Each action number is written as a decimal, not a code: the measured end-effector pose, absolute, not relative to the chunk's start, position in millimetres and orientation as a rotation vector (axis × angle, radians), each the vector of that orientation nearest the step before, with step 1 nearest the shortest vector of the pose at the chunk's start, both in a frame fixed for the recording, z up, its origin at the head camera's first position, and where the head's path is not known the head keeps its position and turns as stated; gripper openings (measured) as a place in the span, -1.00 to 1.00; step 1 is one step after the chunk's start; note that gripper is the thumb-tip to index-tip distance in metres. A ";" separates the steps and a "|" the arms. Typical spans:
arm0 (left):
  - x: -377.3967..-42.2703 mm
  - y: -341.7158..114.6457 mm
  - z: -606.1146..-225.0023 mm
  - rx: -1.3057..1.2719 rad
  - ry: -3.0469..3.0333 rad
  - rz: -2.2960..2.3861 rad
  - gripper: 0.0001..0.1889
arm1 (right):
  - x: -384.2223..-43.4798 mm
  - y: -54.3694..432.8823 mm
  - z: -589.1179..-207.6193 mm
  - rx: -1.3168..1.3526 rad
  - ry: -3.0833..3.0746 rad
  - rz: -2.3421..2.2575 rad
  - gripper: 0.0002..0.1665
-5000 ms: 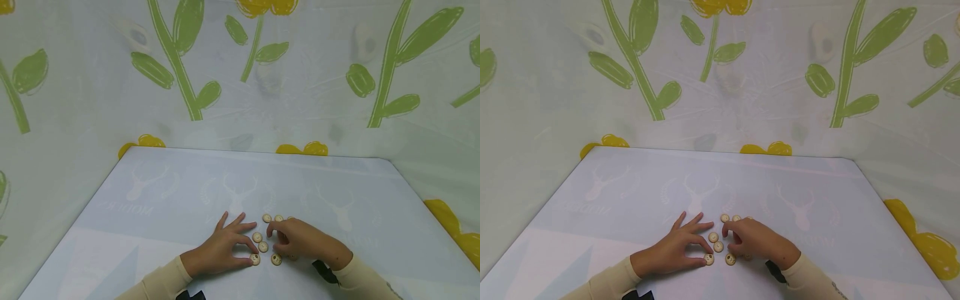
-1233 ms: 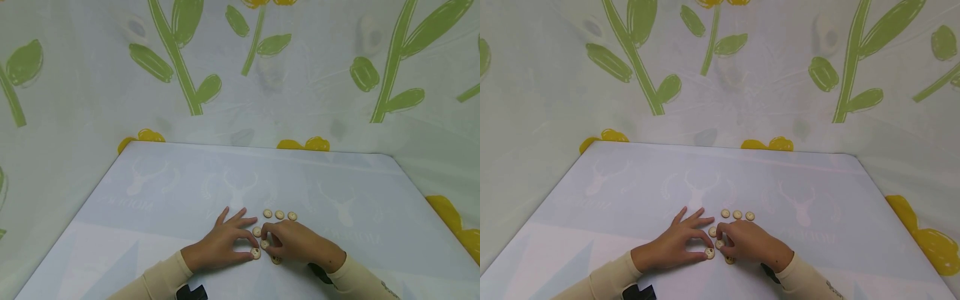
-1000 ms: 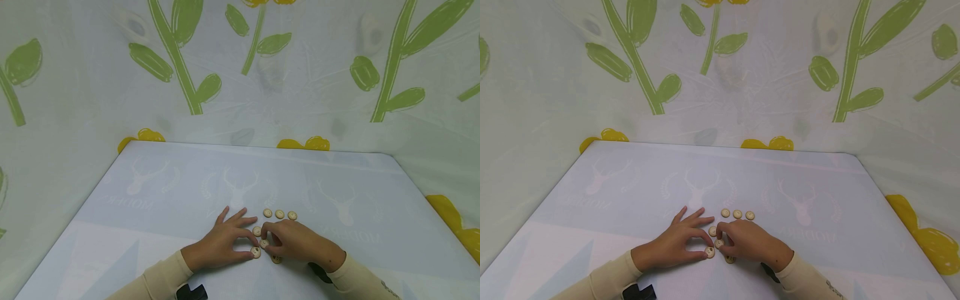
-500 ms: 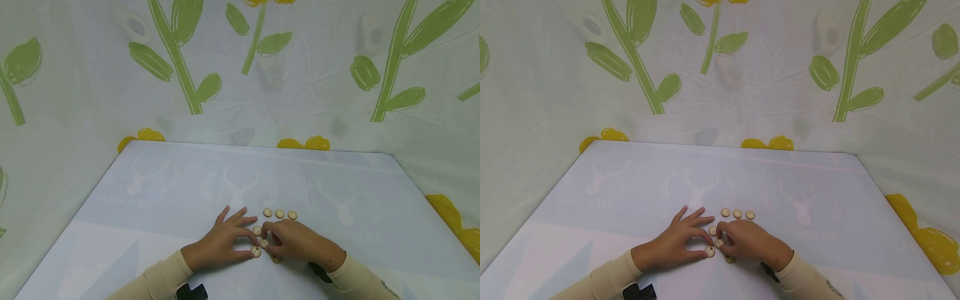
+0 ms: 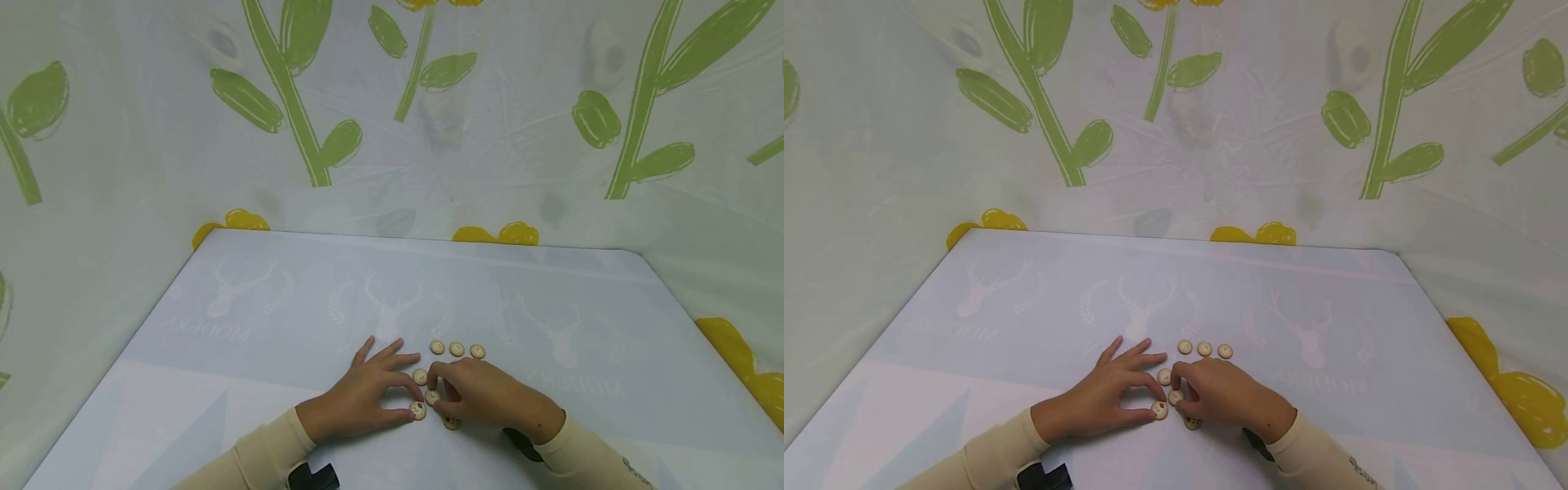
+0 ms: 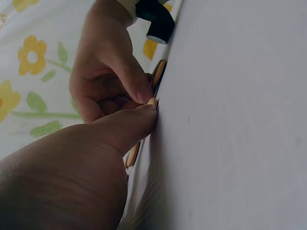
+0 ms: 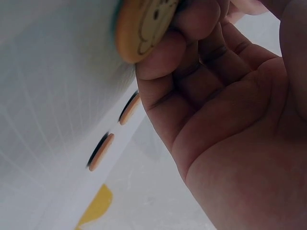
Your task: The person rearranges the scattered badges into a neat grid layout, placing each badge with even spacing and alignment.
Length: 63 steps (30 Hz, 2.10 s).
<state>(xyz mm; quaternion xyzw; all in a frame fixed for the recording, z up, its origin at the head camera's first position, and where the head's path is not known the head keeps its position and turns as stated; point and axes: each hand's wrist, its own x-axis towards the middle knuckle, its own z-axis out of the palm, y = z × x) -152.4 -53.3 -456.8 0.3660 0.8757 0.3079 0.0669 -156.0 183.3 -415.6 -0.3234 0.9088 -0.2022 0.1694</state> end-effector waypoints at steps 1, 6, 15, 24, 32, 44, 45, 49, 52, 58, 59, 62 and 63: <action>-152.5 -53.3 -456.9 1.104 2.640 0.928 -0.81 | -156.1 183.3 -415.6 -0.919 2.582 -0.575 -0.87; -152.5 -53.2 -457.5 1.110 2.650 0.918 -0.80 | -155.9 183.5 -415.3 -0.929 2.585 -0.581 -0.87; -153.0 -53.5 -457.9 1.121 2.659 0.908 -0.79 | -155.5 183.9 -414.5 -0.944 2.598 -0.574 -0.88; -153.9 -53.9 -457.1 1.120 2.660 0.896 -0.80 | -157.9 185.1 -413.8 -0.896 2.632 -0.519 -0.88; -153.8 -53.8 -457.1 1.121 2.658 0.902 -0.81 | -158.0 189.1 -410.1 -0.874 2.669 -0.500 -0.87; -154.1 -53.8 -457.5 1.123 2.654 0.905 -0.81 | -162.2 196.1 -402.7 -0.818 2.659 -0.533 -0.86; -153.9 -53.9 -458.1 1.123 2.652 0.907 -0.81 | -162.2 197.1 -402.3 -0.816 2.657 -0.541 -0.86; -153.9 -53.8 -458.1 1.128 2.652 0.912 -0.81 | -163.3 201.1 -399.1 -0.819 2.678 -0.542 -0.84; -154.0 -53.7 -456.9 1.123 2.653 0.913 -0.81 | -163.6 203.0 -396.4 -0.833 2.694 -0.542 -0.84; -151.5 -53.9 -459.0 1.105 2.645 0.922 -0.82 | -164.0 205.9 -394.7 -0.828 2.697 -0.550 -0.84; -151.5 -53.8 -459.2 1.108 2.648 0.920 -0.82 | -164.3 206.6 -394.7 -0.824 2.702 -0.547 -0.84; -152.1 -53.3 -458.7 1.109 2.661 0.907 -0.81 | -165.1 208.1 -393.7 -0.825 2.717 -0.542 -0.84; -152.2 -53.2 -458.7 1.107 2.665 0.904 -0.81 | -165.4 208.4 -393.3 -0.828 2.719 -0.544 -0.83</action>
